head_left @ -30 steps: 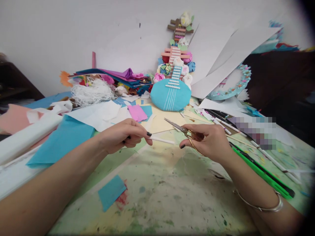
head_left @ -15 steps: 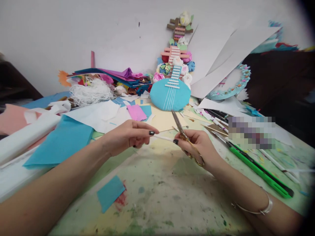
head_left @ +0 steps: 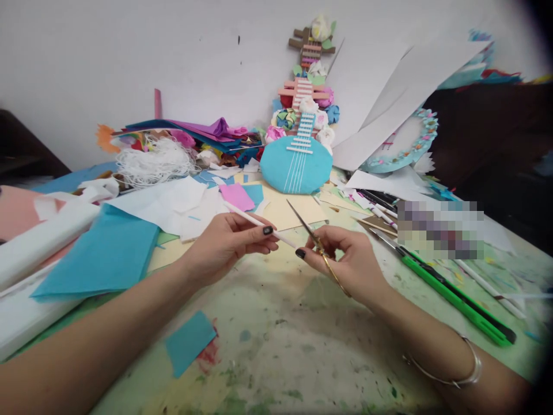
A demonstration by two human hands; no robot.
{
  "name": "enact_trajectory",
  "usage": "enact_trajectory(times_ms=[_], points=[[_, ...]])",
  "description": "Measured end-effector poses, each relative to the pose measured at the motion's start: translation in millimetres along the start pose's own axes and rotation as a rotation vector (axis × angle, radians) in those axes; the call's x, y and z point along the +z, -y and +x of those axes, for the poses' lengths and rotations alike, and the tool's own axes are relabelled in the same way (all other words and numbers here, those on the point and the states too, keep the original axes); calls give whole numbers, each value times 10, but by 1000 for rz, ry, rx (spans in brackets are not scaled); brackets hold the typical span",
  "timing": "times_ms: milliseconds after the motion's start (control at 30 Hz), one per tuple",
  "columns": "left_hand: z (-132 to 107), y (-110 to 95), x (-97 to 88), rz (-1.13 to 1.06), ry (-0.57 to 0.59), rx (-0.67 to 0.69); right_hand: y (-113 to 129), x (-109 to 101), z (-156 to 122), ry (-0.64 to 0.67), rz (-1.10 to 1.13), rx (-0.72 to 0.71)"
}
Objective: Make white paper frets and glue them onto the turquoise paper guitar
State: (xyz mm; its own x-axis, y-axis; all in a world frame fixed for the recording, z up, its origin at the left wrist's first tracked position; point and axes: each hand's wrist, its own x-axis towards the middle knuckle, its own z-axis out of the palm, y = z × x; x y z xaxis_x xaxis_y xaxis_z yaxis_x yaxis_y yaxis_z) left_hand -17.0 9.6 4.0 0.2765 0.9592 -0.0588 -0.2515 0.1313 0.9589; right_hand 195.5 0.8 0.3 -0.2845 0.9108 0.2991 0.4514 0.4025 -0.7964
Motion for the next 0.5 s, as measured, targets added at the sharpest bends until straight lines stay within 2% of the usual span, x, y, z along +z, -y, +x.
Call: enact_trajectory(times_ms=[100, 200, 500], points=[[12, -97, -66, 19, -19, 59, 9, -111, 4, -65, -198, -71], [13, -138, -102, 33, -6, 100, 13, -162, 7, -68, -335, -123], [-5, -109, -76, 43, 54, 142, -37, -92, 0, 0, -558, -239]])
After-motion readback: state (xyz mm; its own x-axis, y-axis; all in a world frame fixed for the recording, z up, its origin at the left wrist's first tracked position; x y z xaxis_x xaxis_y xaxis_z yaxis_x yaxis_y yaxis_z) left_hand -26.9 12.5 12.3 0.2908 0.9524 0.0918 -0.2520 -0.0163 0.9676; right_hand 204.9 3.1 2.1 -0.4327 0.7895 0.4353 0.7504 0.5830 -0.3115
